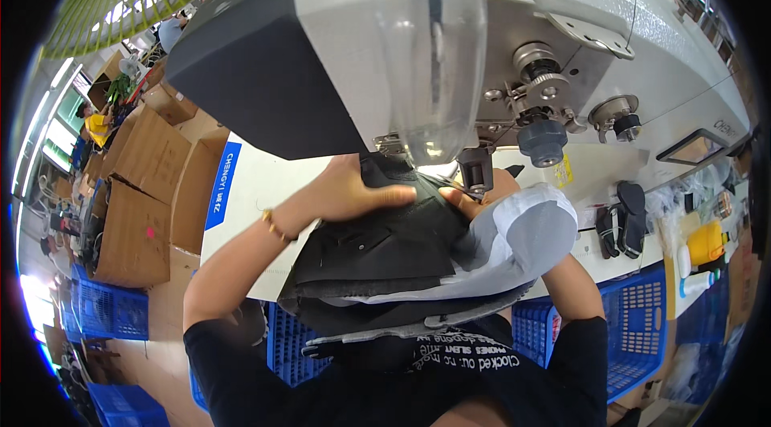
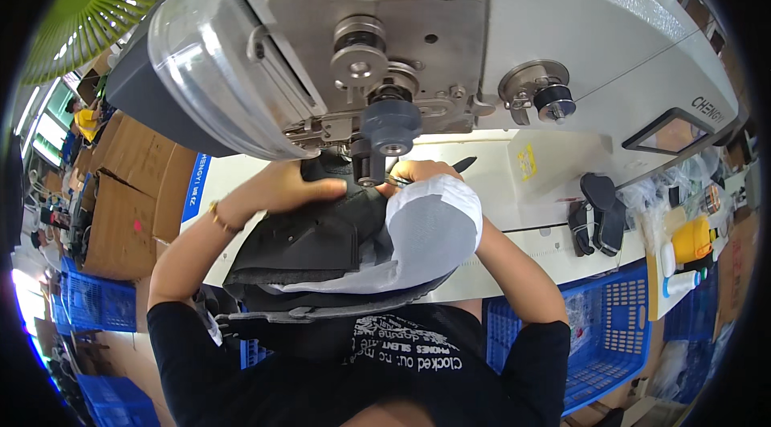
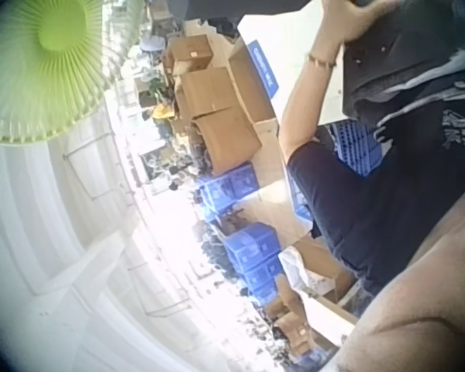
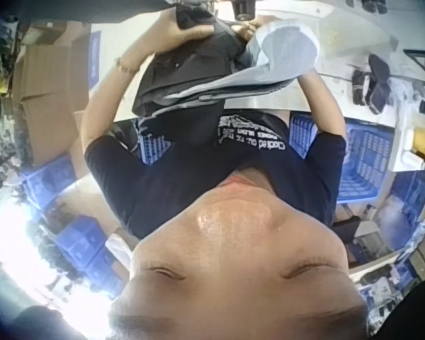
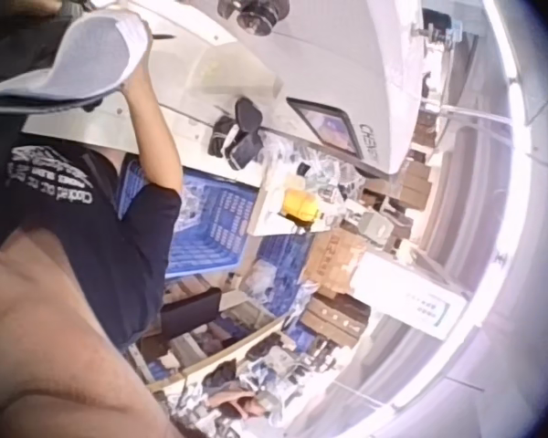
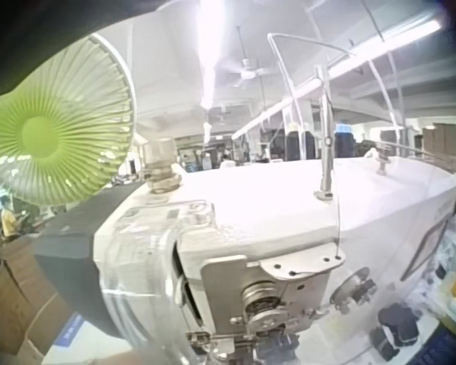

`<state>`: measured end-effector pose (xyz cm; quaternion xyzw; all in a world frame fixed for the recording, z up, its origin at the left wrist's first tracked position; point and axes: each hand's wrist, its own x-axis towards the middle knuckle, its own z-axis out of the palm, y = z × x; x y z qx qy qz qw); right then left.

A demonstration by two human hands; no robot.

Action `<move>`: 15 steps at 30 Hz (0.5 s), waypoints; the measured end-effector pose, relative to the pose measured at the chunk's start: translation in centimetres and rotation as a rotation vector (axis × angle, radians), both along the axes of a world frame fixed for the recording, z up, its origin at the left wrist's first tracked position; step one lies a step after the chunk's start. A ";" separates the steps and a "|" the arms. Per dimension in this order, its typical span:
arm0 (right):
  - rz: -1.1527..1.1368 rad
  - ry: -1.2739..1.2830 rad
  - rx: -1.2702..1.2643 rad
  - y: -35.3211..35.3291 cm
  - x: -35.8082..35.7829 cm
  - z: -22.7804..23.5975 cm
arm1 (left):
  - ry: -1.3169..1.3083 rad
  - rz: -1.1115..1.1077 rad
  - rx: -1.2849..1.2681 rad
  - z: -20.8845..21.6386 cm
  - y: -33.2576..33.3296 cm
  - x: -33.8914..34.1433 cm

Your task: The person stitches shoe components together using a sewing machine and trims excess thread using thread snips.

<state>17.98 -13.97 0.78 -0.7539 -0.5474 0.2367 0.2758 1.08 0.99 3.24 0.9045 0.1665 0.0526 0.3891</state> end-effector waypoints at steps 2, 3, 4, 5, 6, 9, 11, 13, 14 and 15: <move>-0.018 0.063 0.068 -0.5 -0.7 0.9 | 0.328 0.128 -0.170 -1.2 1.8 0.8; 0.029 0.129 0.086 -0.4 -0.5 0.1 | 0.234 0.061 -0.203 -3.1 3.1 0.8; 0.010 0.120 0.083 -0.9 0.4 -1.4 | 0.228 0.040 -0.205 -2.2 2.4 1.5; -0.002 0.338 0.200 -1.5 1.5 -3.0 | 0.211 0.042 -0.207 -1.1 1.5 2.0; -0.012 0.553 0.322 -2.5 2.3 -3.8 | 0.192 0.046 -0.209 -0.4 0.9 2.4; -0.086 0.088 0.640 -5.4 3.1 -2.5 | 0.326 0.135 -0.216 -2.8 3.5 1.1; -0.524 -0.057 0.760 -8.7 6.0 -2.8 | 0.312 0.176 -0.237 -3.2 3.7 0.8; -0.959 0.298 1.344 -11.7 10.1 -1.3 | 0.088 0.110 -0.311 -2.9 3.1 1.5; -1.092 0.085 1.311 -12.9 11.4 0.7 | 0.087 0.126 -0.317 -2.7 3.1 1.2; -1.164 0.063 1.410 -14.9 14.2 1.9 | 0.076 0.113 -0.277 -2.0 3.0 1.1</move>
